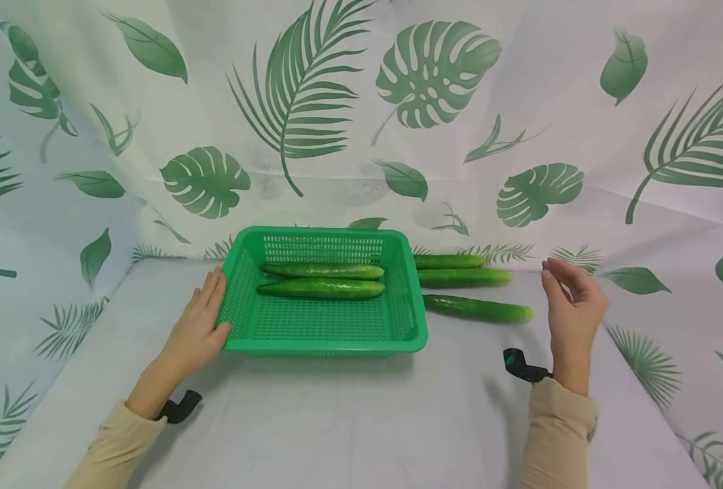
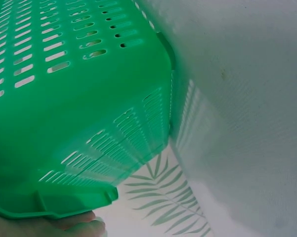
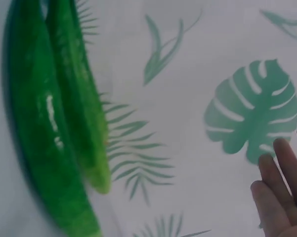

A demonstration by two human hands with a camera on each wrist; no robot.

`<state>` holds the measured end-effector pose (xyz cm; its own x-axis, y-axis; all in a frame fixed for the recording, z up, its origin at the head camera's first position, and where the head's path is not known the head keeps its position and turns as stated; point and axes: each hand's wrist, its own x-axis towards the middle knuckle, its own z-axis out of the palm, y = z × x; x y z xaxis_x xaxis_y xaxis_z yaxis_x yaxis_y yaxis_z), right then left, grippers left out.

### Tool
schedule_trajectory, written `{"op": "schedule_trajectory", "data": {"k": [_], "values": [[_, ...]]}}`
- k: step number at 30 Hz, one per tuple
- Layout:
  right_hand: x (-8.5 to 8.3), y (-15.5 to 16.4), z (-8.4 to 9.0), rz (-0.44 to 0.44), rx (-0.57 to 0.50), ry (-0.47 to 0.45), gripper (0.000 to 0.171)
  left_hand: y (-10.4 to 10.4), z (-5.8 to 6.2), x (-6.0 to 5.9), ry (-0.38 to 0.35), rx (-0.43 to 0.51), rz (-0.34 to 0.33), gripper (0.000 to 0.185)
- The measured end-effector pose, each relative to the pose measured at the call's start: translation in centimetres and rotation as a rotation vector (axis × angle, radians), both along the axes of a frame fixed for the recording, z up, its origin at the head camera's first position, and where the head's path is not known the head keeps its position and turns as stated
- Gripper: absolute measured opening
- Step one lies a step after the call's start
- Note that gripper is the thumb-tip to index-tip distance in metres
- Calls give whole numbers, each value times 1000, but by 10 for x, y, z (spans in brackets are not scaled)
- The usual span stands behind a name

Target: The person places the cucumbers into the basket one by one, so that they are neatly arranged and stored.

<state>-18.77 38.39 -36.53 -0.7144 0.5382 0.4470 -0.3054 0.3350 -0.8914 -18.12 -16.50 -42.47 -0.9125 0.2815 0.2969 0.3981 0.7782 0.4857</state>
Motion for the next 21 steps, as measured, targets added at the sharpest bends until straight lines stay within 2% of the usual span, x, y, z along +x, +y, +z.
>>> {"op": "schedule_trajectory", "data": {"k": [4,7,12,14,17,21], "values": [[-8,6,-18,9,-101,-79,25,0,1,1,5,1,-2,75],[-14,8,-34,21,-133,-180,27,-1,1,1,0,-2,1,74],[-20,16,-57,22,5,-423,44,-1,-1,1,4,-9,2,75],[-21,21,-65,53,19,-503,51,-1,-1,1,5,-6,1,74],[-21,28,-76,111,38,-577,61,-1,0,1,2,0,-2,74],[-20,35,-86,208,47,-623,73,-1,0,1,2,3,2,75]]}}
